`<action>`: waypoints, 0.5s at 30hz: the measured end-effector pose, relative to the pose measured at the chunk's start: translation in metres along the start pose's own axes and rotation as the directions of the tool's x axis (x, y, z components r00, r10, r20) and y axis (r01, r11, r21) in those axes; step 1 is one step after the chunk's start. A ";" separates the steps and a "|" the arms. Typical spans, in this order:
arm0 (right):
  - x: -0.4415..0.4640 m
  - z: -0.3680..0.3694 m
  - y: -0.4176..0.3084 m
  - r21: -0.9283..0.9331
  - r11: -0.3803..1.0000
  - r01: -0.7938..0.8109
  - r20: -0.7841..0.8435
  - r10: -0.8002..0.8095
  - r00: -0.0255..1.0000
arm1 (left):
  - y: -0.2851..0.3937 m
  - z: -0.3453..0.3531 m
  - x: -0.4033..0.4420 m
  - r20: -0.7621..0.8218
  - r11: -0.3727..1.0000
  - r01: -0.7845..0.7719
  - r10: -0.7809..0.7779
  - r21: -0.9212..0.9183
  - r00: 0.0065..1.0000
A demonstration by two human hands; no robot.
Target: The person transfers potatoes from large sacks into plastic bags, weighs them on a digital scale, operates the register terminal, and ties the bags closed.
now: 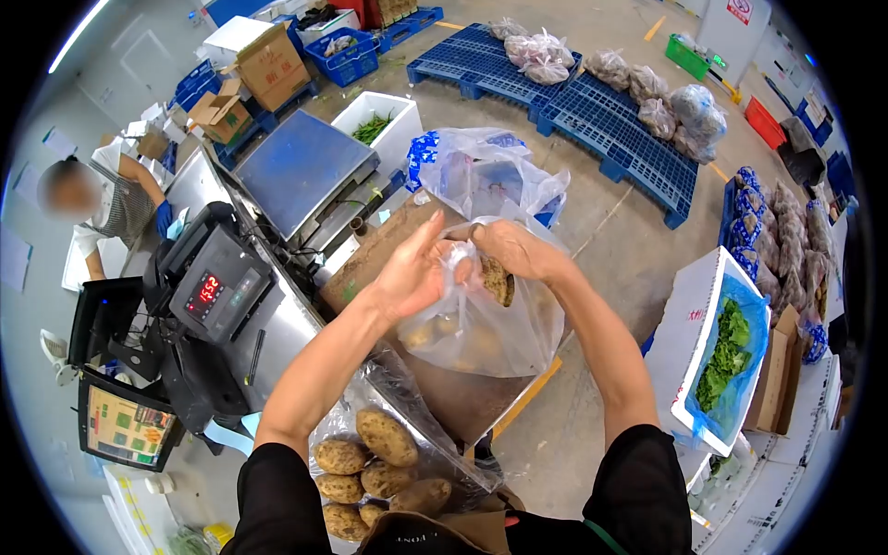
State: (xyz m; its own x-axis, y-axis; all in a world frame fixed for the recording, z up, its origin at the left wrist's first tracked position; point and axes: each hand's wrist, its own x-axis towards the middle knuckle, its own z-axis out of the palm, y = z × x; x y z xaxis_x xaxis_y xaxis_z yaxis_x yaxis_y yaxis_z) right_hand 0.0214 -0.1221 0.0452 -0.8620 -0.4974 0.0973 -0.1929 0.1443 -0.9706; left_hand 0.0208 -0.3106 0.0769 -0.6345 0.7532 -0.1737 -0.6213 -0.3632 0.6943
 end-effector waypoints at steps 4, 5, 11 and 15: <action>-0.057 0.005 0.044 0.128 0.956 -0.264 -0.322 0.292 0.900 | -0.020 -0.117 0.047 0.033 0.971 0.158 -0.155 -0.178 0.987; -0.079 0.019 0.063 0.294 0.909 -0.295 -0.366 0.393 0.844 | -0.021 -0.072 0.050 -0.605 0.998 0.015 -0.052 -0.066 0.795; -0.134 0.030 0.101 0.209 0.870 -0.447 -0.367 0.493 0.789 | -0.043 -0.146 0.037 -0.276 0.915 0.310 -0.237 0.259 0.931; -0.117 0.010 0.069 -0.364 0.912 -0.188 -0.216 0.114 0.970 | -0.003 -0.078 0.021 -0.197 0.237 0.338 -0.469 0.911 0.861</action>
State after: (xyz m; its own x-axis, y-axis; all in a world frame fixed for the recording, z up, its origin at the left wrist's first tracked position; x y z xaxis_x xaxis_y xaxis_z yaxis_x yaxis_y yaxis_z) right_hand 0.1139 -0.0628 -0.0352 -0.9591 -0.2811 0.0318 -0.1845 0.5365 -0.8235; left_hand -0.0270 -0.3368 0.0166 -0.3451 0.7107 -0.6130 0.0571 0.6678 0.7421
